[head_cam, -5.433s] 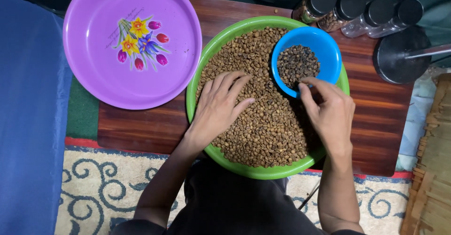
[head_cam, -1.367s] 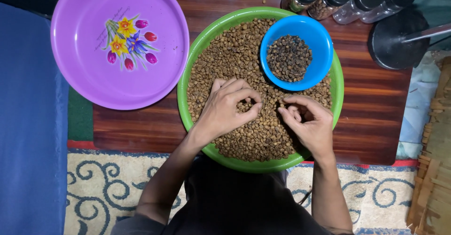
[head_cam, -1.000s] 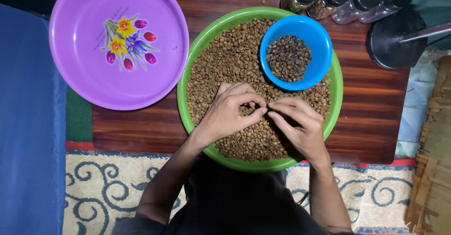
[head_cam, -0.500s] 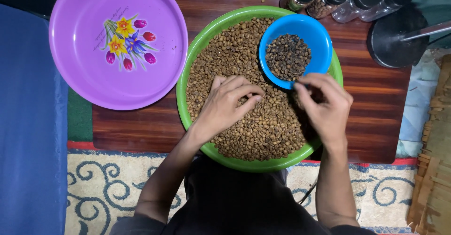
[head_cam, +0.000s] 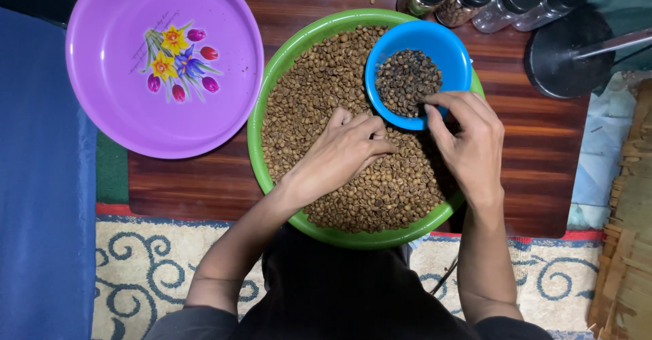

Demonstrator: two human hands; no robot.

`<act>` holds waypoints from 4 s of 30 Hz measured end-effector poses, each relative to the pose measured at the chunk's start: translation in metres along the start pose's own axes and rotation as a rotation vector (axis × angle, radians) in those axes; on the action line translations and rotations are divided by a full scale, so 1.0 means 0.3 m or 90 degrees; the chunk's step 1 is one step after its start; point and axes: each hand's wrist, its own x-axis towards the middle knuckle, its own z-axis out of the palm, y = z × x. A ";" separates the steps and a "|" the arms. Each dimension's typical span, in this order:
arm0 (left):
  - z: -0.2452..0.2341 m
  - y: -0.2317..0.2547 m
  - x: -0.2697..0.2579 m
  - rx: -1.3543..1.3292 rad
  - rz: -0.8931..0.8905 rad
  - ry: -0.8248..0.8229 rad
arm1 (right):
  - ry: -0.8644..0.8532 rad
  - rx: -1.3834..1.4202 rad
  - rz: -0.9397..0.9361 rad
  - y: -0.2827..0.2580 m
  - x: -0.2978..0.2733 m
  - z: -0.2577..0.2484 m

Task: Sorting coffee beans by hand, picking out specific beans from a large bowl and placing them into a smaller bowl for quality control.

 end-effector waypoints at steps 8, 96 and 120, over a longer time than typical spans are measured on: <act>0.097 -0.054 0.016 0.068 0.026 0.008 | 0.001 0.072 0.042 -0.003 -0.101 -0.009; 0.082 0.033 -0.257 -0.338 -0.032 0.358 | 0.081 0.193 -0.110 -0.220 -0.238 0.180; 0.043 -0.082 0.006 -0.195 0.024 0.338 | 0.111 0.167 -0.046 -0.059 -0.050 0.076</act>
